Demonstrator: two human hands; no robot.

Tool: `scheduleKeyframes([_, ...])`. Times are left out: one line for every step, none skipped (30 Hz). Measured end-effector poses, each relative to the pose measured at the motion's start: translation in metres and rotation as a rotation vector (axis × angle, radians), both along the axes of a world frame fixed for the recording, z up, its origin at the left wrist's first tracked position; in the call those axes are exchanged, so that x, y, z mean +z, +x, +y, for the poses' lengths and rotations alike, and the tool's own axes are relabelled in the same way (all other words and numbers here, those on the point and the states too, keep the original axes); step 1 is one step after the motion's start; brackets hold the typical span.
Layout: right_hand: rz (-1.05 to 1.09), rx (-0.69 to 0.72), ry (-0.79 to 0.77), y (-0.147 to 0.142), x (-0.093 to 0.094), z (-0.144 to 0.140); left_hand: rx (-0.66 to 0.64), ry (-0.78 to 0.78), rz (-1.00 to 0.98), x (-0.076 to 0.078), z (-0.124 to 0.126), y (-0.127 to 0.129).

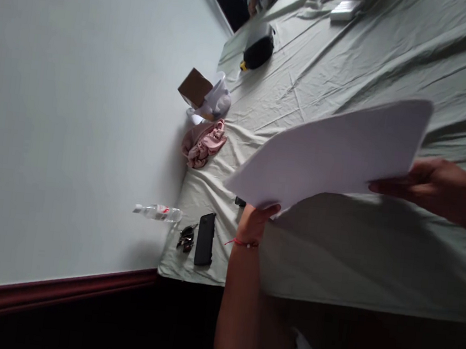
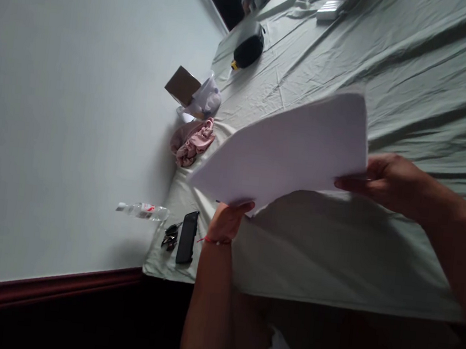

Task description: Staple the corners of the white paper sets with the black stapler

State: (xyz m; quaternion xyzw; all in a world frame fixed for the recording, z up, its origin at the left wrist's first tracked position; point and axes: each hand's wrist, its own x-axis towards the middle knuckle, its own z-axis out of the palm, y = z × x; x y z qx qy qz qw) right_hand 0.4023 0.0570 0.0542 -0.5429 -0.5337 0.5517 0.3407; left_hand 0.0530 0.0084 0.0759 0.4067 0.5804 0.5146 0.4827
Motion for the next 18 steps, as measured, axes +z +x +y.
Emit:
scheduleKeyframes([0.001, -0.002, -0.012, 0.000, -0.001, 0.001, -0.023, 0.000, 0.006, -0.003, 0.000, 0.000])
scheduleKeyframes([0.005, -0.001, -0.020, -0.001, -0.002, 0.001, -0.039, 0.003, 0.008, -0.005, 0.000, 0.000])
scheduleKeyframes([0.017, -0.003, -0.024, -0.002, -0.002, 0.001, -0.041, 0.005, 0.003, -0.006, 0.000, -0.001])
scheduleKeyframes([0.036, -0.019, -0.025, -0.003, -0.002, 0.000, -0.028, 0.000, -0.007, -0.006, 0.000, -0.001])
scheduleKeyframes([0.051, -0.040, -0.029, -0.005, -0.002, 0.000, -0.004, -0.006, -0.019, -0.006, 0.001, -0.001])
scheduleKeyframes([0.060, -0.063, -0.035, -0.007, -0.001, -0.001, 0.026, -0.013, -0.031, -0.005, 0.002, 0.000])
scheduleKeyframes([0.072, -0.092, -0.043, -0.010, 0.001, -0.002, 0.054, -0.020, -0.039, -0.005, 0.003, 0.000])
scheduleKeyframes([0.089, -0.112, -0.057, -0.012, 0.002, -0.002, 0.067, -0.030, -0.043, -0.005, 0.004, 0.000])
scheduleKeyframes([0.112, -0.132, -0.074, -0.014, 0.004, -0.003, 0.068, -0.040, -0.042, -0.004, 0.005, 0.000])
scheduleKeyframes([0.138, -0.148, -0.092, -0.015, 0.007, -0.004, 0.057, -0.050, -0.039, -0.003, 0.006, 0.001])
scheduleKeyframes([0.166, -0.169, -0.110, -0.016, 0.009, -0.005, 0.041, -0.057, -0.038, -0.002, 0.007, 0.000])
scheduleKeyframes([0.188, -0.196, -0.122, -0.016, 0.011, -0.006, 0.033, -0.060, -0.035, 0.000, 0.007, 0.000])
scheduleKeyframes([0.200, -0.219, -0.133, -0.015, 0.013, -0.006, 0.044, -0.055, -0.029, 0.002, 0.007, 0.000])
scheduleKeyframes([0.206, -0.239, -0.143, -0.015, 0.015, -0.007, 0.075, -0.042, -0.019, 0.004, 0.006, -0.001])
scheduleKeyframes([0.211, -0.257, -0.154, -0.014, 0.016, -0.007, 0.126, -0.022, -0.004, 0.007, 0.006, -0.002])
scheduleKeyframes([0.218, -0.272, -0.165, -0.013, 0.015, -0.006, 0.186, 0.005, 0.015, 0.010, 0.005, -0.003])
scheduleKeyframes([0.223, -0.285, -0.174, -0.013, 0.014, -0.006, 0.253, 0.037, 0.034, 0.013, 0.005, -0.004])
scheduleKeyframes([0.223, -0.299, -0.182, -0.013, 0.012, -0.005, 0.318, 0.072, 0.051, 0.015, 0.005, -0.006])
